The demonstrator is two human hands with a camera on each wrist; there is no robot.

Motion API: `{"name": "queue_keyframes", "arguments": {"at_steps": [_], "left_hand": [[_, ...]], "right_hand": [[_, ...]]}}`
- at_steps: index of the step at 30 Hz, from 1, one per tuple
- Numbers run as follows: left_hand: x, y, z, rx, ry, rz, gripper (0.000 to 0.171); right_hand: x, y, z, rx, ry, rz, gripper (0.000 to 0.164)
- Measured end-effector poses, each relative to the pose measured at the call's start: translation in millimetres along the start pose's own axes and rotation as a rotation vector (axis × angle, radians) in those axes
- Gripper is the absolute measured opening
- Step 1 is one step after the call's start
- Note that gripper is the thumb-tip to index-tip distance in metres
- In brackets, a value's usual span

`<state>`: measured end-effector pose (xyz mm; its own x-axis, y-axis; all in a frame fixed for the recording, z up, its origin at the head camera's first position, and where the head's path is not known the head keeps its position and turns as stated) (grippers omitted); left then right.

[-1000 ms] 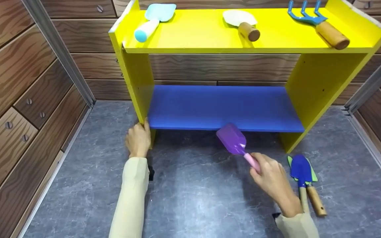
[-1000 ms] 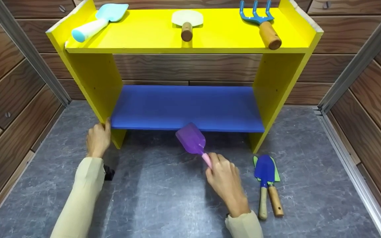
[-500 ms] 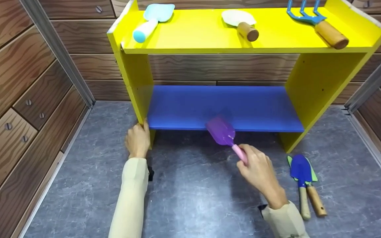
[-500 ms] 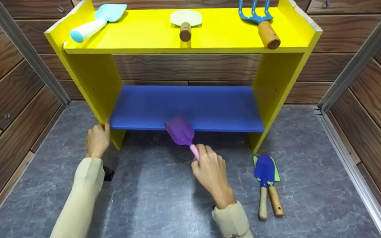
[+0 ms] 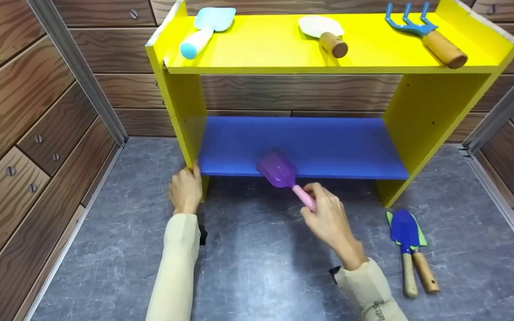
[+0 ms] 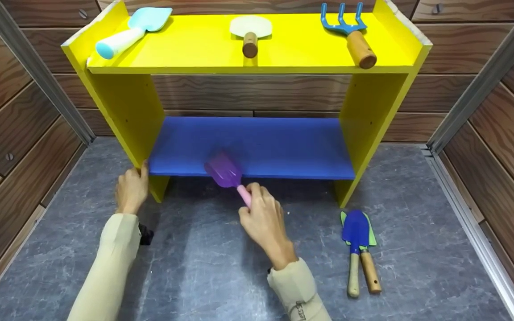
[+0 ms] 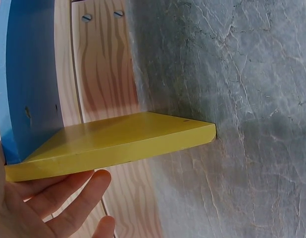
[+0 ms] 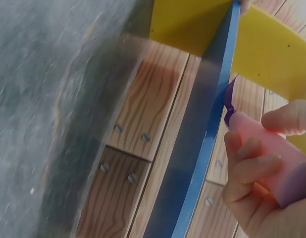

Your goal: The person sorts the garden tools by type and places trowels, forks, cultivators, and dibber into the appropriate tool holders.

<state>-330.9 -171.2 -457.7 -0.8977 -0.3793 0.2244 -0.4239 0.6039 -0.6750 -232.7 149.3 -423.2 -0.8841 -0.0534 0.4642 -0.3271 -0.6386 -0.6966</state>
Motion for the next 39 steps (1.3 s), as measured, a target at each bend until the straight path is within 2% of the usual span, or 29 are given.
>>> {"name": "queue_keyframes", "arguments": {"at_steps": [6,10,18,20,22,24,26,29,31,33,39], "left_hand": [[-0.4,0.2,-0.6,-0.006,0.001,0.004,0.055],[-0.6,1.3,-1.9,-0.007,0.006,0.001,0.054],[-0.7,-0.2,-0.8,-0.004,-0.003,-0.005,0.054],[-1.0,-0.6,-0.7,-0.006,-0.005,-0.003,0.054],[-1.3,-0.7,-0.7,-0.006,-0.006,0.002,0.055],[-1.3,-0.5,-0.6,-0.005,-0.008,0.009,0.055],[-1.1,-0.2,-0.3,-0.005,-0.01,0.013,0.055],[-0.4,0.4,0.5,-0.007,-0.012,0.014,0.054],[0.0,0.9,1.4,-0.007,-0.011,0.011,0.054],[0.4,1.1,1.8,-0.007,-0.011,0.005,0.055],[0.3,0.8,0.9,-0.004,-0.012,0.003,0.055]], "right_hand": [[8.2,8.9,12.3,0.051,0.015,0.03,0.034],[12.2,13.3,17.0,0.109,0.048,0.014,0.03],[22.5,20.1,28.0,0.261,-0.052,-0.175,0.023],[24.6,24.0,28.9,0.339,-0.07,-0.186,0.021],[26.0,28.6,30.1,0.437,-0.088,-0.161,0.017],[26.7,34.6,31.8,0.576,-0.109,-0.086,0.017],[26.7,40.8,34.1,0.692,-0.13,0.009,0.028],[26.3,48.8,37.7,0.769,-0.165,0.139,0.044],[26.4,53.0,39.0,0.725,-0.182,0.177,0.047],[27.9,56.4,40.7,0.661,-0.195,0.181,0.047],[42.1,65.0,48.2,0.497,-0.245,0.06,0.039]]}}
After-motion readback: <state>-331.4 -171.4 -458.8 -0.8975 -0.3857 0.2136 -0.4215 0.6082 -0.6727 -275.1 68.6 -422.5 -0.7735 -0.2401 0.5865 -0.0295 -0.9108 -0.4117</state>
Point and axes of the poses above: each hand's wrist, its own x-axis towards the middle knuckle, its own y-axis out of the palm, z = x × y, the point moved 5 cm from there along x, towards the middle knuckle, and after that the axes turned 4 degrees about -x, right-handed, at the moved point
